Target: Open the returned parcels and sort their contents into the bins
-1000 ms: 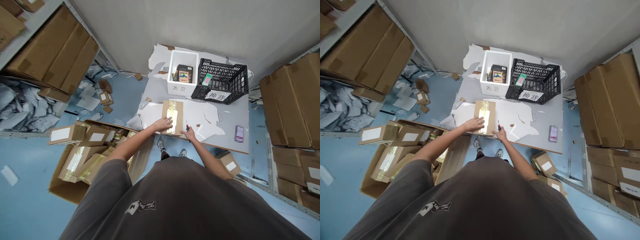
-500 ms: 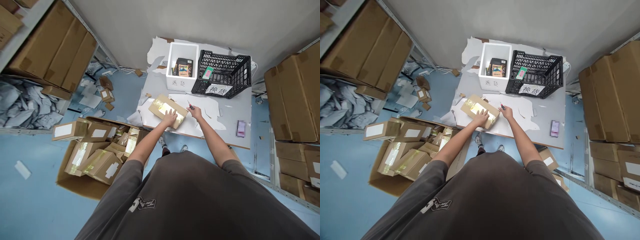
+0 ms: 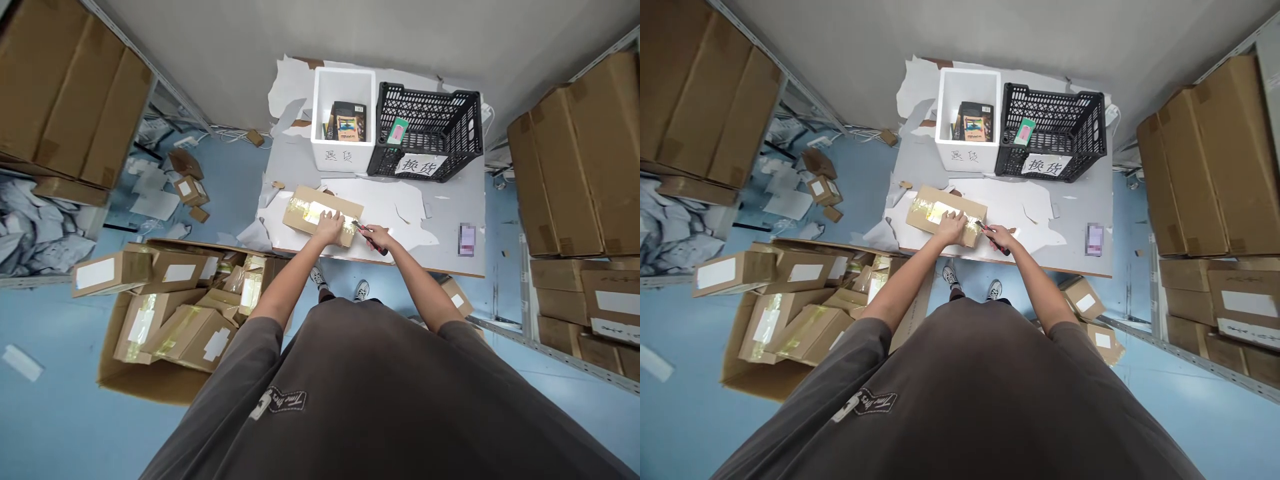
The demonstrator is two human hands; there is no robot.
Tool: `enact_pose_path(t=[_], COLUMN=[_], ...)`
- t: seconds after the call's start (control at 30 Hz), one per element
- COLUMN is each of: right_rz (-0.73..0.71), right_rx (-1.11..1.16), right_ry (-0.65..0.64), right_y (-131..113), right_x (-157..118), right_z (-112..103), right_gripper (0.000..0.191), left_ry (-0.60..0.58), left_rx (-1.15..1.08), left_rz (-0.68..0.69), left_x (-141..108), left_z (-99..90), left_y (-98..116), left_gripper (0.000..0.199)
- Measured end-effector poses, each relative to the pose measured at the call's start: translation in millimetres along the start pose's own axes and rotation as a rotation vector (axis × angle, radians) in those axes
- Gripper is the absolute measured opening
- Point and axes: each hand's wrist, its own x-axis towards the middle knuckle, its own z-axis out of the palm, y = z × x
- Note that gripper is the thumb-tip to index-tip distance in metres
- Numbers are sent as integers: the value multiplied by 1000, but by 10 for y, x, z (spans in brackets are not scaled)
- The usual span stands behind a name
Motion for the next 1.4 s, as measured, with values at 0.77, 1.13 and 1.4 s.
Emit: enact_pose_path(t=[0.77,1.13,1.4], right_rz=[36,-52,-56], right_rx=[-153,-369,-421], right_ry=[189,318,341], right_y=[48,146,236], right_x=[-346,-222,-246], right_z=[-308,-31,57], right_gripper=[44,26,24], left_ry=[55,-28,108], left_rx=[-145,-195,-150], left_rz=[-102,-127,-161], left_x=[317,540,461], left_z=[-133,-163,66], left_y=[-207,-451,-245], left_gripper=[114,99,121])
